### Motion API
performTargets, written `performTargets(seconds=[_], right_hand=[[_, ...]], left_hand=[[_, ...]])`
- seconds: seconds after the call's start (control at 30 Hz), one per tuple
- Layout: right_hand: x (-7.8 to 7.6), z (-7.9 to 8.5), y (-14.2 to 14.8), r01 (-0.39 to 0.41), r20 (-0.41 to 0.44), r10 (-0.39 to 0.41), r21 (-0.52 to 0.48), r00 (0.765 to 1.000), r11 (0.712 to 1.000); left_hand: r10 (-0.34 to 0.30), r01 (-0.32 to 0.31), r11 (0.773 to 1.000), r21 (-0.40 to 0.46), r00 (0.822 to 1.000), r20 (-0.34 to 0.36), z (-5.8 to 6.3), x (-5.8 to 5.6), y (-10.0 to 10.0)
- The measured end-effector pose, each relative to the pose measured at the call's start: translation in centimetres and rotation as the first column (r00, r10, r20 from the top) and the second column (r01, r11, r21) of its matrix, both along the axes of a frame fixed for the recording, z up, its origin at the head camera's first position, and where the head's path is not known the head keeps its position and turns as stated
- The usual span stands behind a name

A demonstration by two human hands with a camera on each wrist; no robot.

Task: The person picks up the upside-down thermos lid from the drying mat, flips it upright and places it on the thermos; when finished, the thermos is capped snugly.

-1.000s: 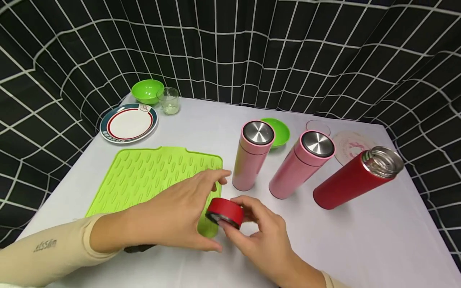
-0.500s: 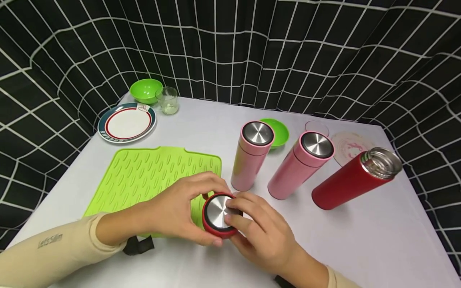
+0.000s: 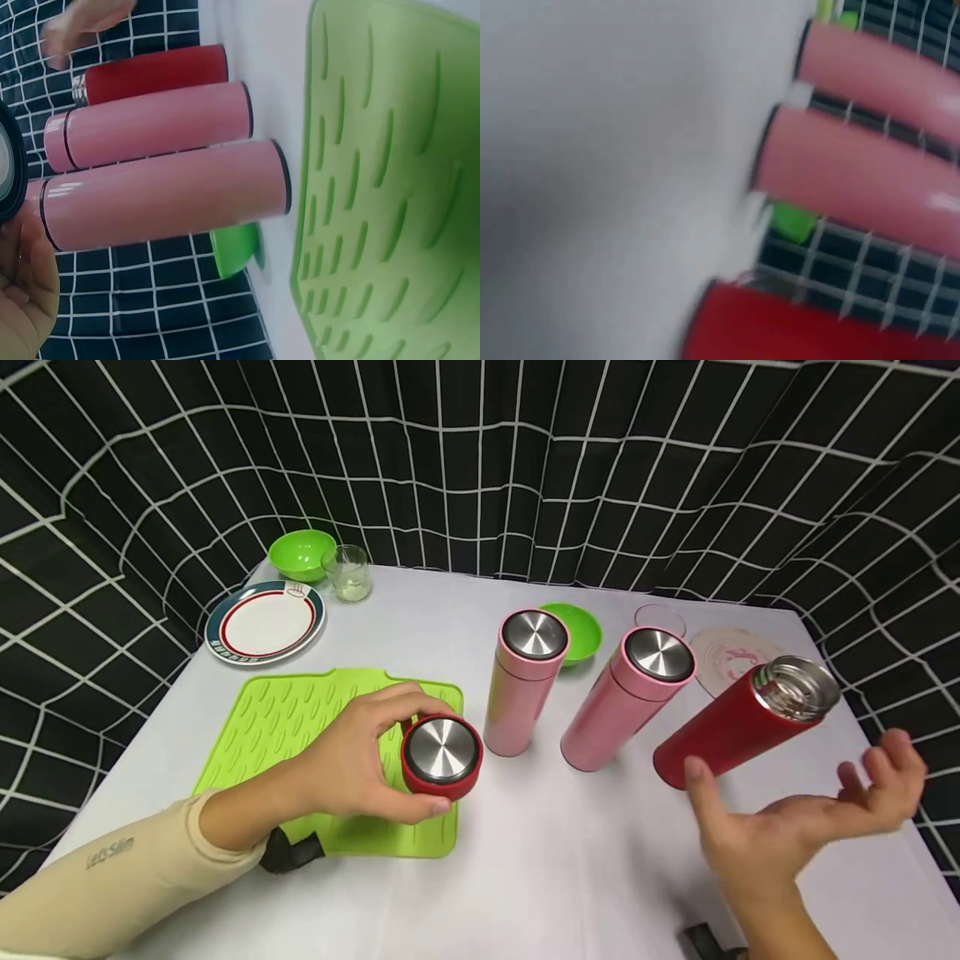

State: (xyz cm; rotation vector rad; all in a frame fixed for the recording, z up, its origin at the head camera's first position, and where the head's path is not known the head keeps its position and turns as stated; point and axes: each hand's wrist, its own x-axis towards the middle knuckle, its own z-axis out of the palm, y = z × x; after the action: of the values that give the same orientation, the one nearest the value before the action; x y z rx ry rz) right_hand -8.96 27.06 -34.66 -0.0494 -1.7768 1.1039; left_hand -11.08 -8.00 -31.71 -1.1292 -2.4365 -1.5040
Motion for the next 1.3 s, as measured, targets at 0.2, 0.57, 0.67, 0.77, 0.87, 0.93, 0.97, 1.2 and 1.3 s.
performTargets(seconds=[0.2,0.57,0.67,0.77,0.87,0.93,0.97,1.2,1.3], right_hand=[[-1.3,-1.7,4.6,0.005,0.750,0.183,-0.242,0.636,0.970],[-3.1,-4.1,7.5,-0.204,0.851,0.205,-0.119,0.484,0.972],[-1.7,-4.4,7.8,-0.266,0.865,0.202,-0.083,0.460,0.960],[0.0,-4.4,7.5,-0.413,0.837,0.260,-0.046,0.481,0.910],[1.4,-4.1,5.9,-0.564,0.788,0.357,-0.015,0.502,0.826],[2.1,-3.9,4.1,-0.639,0.754,0.423,-0.007,0.502,0.769],[2.4,-3.8,3.0,-0.668,0.742,0.448,0.000,0.499,0.744],[2.7,-4.0,-3.5,-0.783,0.663,0.620,-0.082,0.419,0.617],[2.5,-4.3,-5.0,-0.815,0.623,0.688,-0.136,0.371,0.563]], left_hand=[[0.043,-0.043,0.999,0.028,0.999,-0.014,0.3,-0.3,-0.5],[0.062,-0.062,0.998,0.007,0.997,-0.043,0.2,-0.5,-1.0],[0.054,-0.053,0.998,0.016,0.997,-0.047,0.1,-0.4,-1.2],[0.050,-0.049,0.998,0.033,0.998,-0.039,0.2,-0.3,-1.4],[0.054,-0.052,0.997,0.056,0.998,-0.033,0.4,-0.2,-1.4],[0.056,-0.053,0.996,0.073,0.998,-0.039,0.8,-0.2,-1.1],[0.056,-0.052,0.995,0.081,0.997,-0.046,1.1,-0.2,-0.9],[0.005,0.014,0.990,0.142,0.991,-0.132,3.8,-0.2,2.7],[-0.026,0.049,0.988,0.145,0.988,-0.154,4.8,0.0,4.6]])
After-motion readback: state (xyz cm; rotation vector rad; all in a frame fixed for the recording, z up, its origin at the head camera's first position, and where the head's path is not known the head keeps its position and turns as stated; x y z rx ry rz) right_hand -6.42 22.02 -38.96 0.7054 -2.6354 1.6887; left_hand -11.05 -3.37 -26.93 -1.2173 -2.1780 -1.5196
